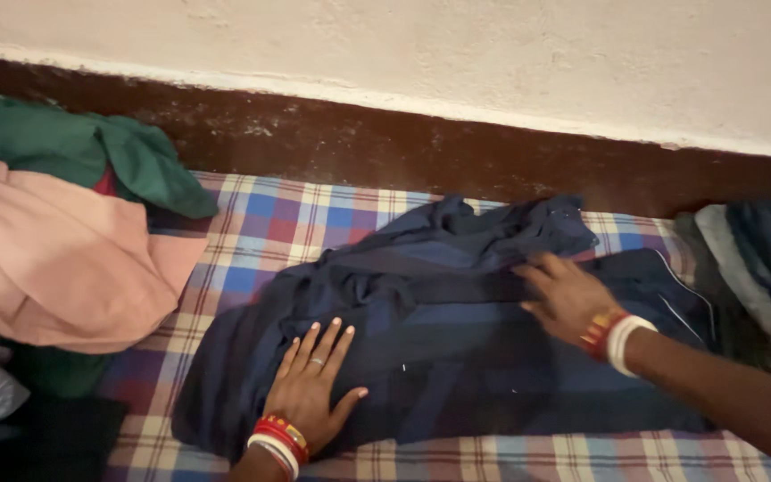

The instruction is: The person folds a dark blue striped shirt on a bed by smoothing the fabric, folding the sleeves inward, and then folding the garment into a square.

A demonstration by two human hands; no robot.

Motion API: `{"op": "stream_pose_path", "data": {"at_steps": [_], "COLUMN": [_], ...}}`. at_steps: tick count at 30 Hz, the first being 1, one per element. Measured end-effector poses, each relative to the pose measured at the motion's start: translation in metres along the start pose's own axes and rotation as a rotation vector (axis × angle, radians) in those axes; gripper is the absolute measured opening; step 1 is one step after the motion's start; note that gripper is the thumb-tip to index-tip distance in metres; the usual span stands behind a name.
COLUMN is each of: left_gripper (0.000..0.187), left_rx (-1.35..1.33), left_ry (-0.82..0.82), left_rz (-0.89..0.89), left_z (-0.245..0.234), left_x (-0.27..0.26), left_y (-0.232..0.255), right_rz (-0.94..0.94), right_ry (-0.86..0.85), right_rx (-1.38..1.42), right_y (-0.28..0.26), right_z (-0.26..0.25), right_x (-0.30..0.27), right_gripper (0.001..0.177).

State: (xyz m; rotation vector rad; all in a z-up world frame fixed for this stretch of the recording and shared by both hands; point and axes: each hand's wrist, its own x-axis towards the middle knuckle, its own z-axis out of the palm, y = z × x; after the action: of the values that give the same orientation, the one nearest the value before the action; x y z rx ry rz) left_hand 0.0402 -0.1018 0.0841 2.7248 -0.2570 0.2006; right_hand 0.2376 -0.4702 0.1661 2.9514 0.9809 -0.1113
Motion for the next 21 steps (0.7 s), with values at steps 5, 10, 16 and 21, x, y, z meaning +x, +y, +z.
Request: {"op": "stream_pose_path", "data": {"at_steps": [5,10,16,21], "left_gripper": [0.084,0.082,0.078,0.076], "left_rx": [-0.056,-0.061,-0.058,-0.007], "left_ry": [0.089,0.065,-0.016,-0.040], "left_rz": [0.012,0.023,0.023,-0.006], "left_z": [0.003,0.000,-0.004,-0.006], "left_x": [0.000,-0.001,0.000,-0.001], "left_y": [-0.004,-0.006,-0.003,0.000], "right_rz": [0.116,0.092,0.307,0.157], "right_ry": [0.087,0.298,0.691,0.463], "right_rx": [-0.089,-0.111,0.379,0.183], "right_y": [-0.032,0.006,0.026,0.016], "right_z": [0.010,0.015,-0.028,-0.076], "right_x": [0.063,0.075,0.047,-0.007], "right_gripper": [0.050,0.016,0.023,0.048]}}
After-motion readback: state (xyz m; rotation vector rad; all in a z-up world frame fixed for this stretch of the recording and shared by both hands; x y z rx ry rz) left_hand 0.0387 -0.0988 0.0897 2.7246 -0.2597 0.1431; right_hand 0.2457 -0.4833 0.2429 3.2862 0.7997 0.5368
